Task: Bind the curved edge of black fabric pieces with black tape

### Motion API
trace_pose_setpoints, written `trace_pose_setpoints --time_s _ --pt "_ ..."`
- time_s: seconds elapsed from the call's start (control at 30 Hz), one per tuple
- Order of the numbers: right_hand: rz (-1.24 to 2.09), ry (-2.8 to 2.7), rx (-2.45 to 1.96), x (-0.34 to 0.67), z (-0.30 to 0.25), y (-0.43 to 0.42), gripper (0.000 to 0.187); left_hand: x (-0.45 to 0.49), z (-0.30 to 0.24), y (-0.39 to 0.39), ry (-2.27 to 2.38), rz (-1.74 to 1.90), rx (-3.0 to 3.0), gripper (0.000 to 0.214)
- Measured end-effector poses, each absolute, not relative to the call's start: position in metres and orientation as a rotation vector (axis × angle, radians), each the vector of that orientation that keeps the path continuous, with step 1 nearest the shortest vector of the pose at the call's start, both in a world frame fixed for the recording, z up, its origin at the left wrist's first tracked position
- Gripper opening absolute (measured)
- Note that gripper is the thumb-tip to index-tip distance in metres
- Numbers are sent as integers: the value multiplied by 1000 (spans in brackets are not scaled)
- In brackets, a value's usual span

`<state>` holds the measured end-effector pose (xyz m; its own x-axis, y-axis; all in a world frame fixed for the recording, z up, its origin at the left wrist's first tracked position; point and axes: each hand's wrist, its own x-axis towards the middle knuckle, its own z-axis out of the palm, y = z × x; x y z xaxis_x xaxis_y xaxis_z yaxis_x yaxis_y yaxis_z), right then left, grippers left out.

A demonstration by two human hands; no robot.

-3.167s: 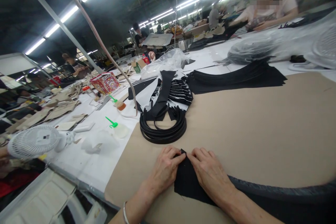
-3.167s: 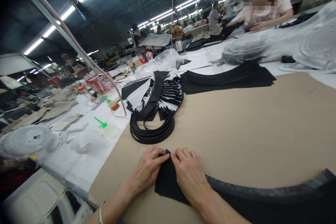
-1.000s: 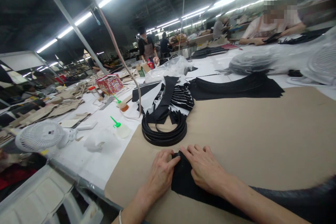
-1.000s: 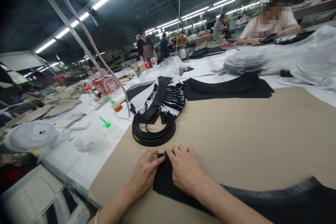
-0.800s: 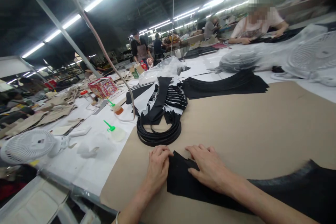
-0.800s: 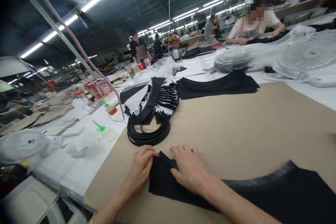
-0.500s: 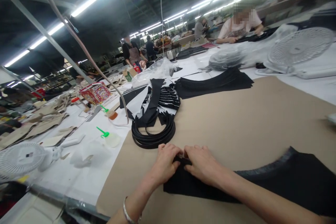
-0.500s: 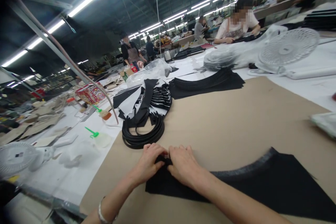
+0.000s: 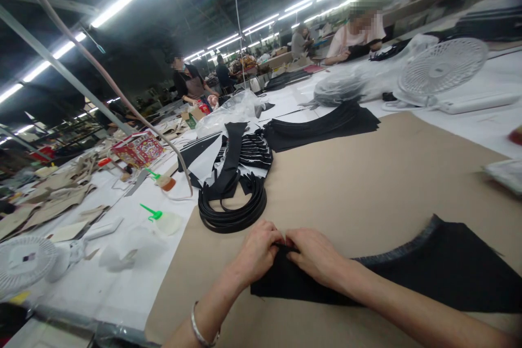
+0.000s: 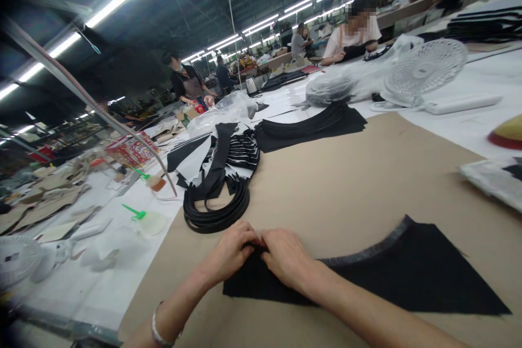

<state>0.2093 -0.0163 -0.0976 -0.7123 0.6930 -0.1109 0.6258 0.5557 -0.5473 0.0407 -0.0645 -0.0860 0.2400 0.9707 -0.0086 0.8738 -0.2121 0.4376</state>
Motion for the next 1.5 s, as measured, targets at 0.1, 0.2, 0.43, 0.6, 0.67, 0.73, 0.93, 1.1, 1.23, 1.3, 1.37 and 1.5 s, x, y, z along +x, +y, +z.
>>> trace_pose_setpoints --time_s 0.1,0.2,0.43,0.6,0.67,0.73,0.93,1.1,1.23,1.3,1.37,1.5 --pt "859 -2641 -1091 216 -102 -18 12 40 -87 -64 1695 395 2164 30" --pt "844 -2627 -1044 221 -105 -21 15 40 -89 -65 1683 419 2179 33" --pt "799 -2603 -944 230 -112 -28 17 37 -101 -74 1659 483 2243 40" --pt "779 -2593 -898 235 -116 -27 17 36 -109 -80 1681 530 2277 37" --pt "774 -2594 -884 236 -115 -26 17 35 -111 -81 1676 537 2292 37" --pt "767 -2597 -868 237 -114 -25 17 35 -113 -82 1663 538 2309 36" --pt "710 -2637 -772 242 -114 -25 22 33 -115 -86 1635 550 2358 33" --pt "630 -2688 -666 243 -121 -22 21 33 -120 -92 1631 591 2368 34" --pt "619 -2690 -654 245 -122 -21 22 35 -123 -95 1619 630 2359 32" --pt "614 -2694 -648 246 -122 -21 22 35 -123 -96 1617 632 2350 32" --pt "607 -2698 -633 247 -123 -21 23 35 -121 -96 1623 615 2338 34" --pt "587 -2700 -621 248 -124 -21 24 38 -115 -96 1635 535 2332 40"
